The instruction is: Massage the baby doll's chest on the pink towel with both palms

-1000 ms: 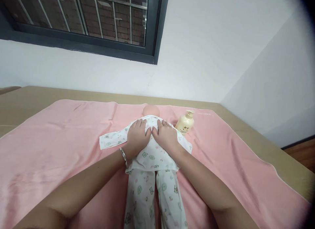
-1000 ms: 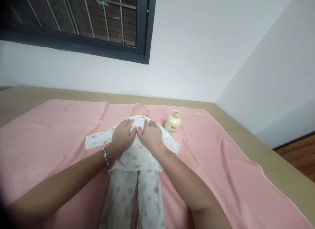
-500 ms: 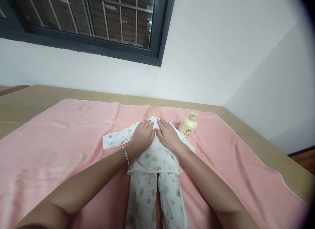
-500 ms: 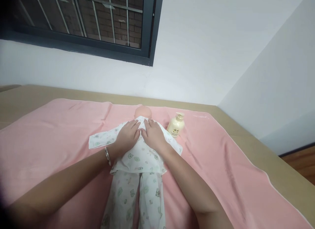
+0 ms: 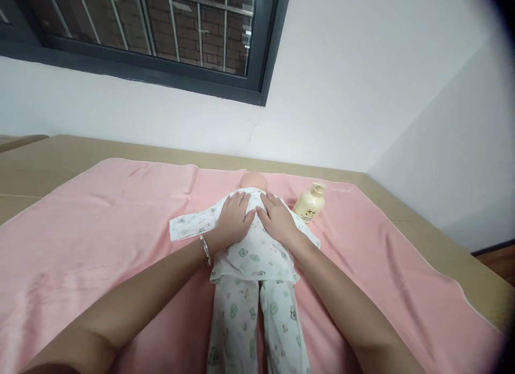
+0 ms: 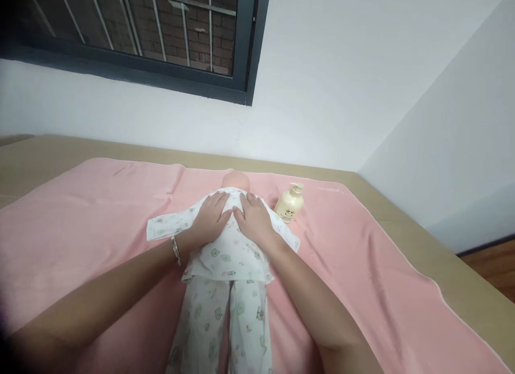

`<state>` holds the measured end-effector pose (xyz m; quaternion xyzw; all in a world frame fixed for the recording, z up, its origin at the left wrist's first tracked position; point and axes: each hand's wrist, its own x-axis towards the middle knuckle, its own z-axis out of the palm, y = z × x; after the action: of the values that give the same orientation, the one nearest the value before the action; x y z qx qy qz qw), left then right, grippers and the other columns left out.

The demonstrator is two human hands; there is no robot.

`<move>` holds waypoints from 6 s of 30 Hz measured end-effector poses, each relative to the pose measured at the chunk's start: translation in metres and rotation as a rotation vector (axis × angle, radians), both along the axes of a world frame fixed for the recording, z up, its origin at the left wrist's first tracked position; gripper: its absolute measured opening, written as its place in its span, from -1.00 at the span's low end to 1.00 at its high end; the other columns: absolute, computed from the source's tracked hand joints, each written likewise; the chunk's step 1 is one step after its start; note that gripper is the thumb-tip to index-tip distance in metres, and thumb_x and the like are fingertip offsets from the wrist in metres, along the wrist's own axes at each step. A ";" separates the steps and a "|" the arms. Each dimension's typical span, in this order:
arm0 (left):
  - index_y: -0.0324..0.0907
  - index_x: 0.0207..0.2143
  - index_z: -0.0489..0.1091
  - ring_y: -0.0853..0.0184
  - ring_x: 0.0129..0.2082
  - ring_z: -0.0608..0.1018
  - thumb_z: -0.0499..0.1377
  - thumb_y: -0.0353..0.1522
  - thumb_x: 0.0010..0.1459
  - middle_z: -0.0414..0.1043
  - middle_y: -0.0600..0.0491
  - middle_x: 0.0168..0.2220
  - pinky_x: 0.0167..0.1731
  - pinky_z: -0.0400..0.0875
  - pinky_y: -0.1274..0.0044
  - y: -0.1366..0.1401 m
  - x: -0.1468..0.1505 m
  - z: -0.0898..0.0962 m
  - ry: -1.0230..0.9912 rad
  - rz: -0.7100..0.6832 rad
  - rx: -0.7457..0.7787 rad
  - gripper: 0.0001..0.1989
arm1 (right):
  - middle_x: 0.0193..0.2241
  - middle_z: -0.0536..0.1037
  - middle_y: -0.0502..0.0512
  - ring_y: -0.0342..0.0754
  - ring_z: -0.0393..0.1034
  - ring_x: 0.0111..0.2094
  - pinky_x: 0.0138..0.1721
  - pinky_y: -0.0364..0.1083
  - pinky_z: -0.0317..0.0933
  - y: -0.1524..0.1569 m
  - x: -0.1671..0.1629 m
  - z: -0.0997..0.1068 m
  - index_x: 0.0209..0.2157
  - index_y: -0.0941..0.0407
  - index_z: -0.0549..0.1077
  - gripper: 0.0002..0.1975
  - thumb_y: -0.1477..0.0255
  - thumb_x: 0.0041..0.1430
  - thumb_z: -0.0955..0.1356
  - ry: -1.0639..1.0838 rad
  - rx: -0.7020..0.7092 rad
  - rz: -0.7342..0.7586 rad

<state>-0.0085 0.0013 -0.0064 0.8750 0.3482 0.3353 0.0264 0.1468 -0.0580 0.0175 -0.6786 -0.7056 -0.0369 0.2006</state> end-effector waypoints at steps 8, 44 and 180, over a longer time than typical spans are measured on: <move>-0.18 -0.12 0.43 0.14 0.00 0.44 0.01 -0.34 0.22 0.45 -0.12 -0.07 0.02 0.37 0.25 -0.006 -0.005 0.001 -0.115 -0.032 0.147 -0.74 | 0.20 0.26 0.41 0.16 0.13 0.23 0.22 0.10 -0.01 -0.015 -0.014 0.010 0.23 0.30 0.19 -0.49 0.34 0.37 0.09 -0.174 0.031 0.017; -0.24 0.11 0.29 0.10 0.17 0.33 -0.02 -0.33 0.26 0.34 -0.15 0.13 0.17 0.22 0.17 0.006 -0.004 -0.004 -0.041 -0.040 0.107 -0.60 | 0.28 0.14 0.36 0.13 -0.07 0.32 0.30 0.14 -0.22 -0.002 0.001 -0.001 0.27 0.32 0.10 -0.39 0.24 0.33 0.14 0.032 0.013 0.079; -0.28 -0.03 0.37 0.14 0.05 0.50 0.02 -0.25 0.22 0.44 -0.23 0.06 0.06 0.37 0.34 -0.025 0.081 0.085 -0.926 -0.314 -1.382 -0.63 | -0.52 0.48 0.06 -0.01 0.44 -0.32 -0.44 -0.15 0.05 -0.074 0.091 0.124 -0.58 0.09 0.38 -0.50 0.14 0.30 0.10 0.357 0.249 -0.373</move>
<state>0.0727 -0.0238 0.0790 0.4745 0.3034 0.3642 0.7417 0.2374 -0.1322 0.1419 -0.7625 -0.5124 -0.0395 0.3931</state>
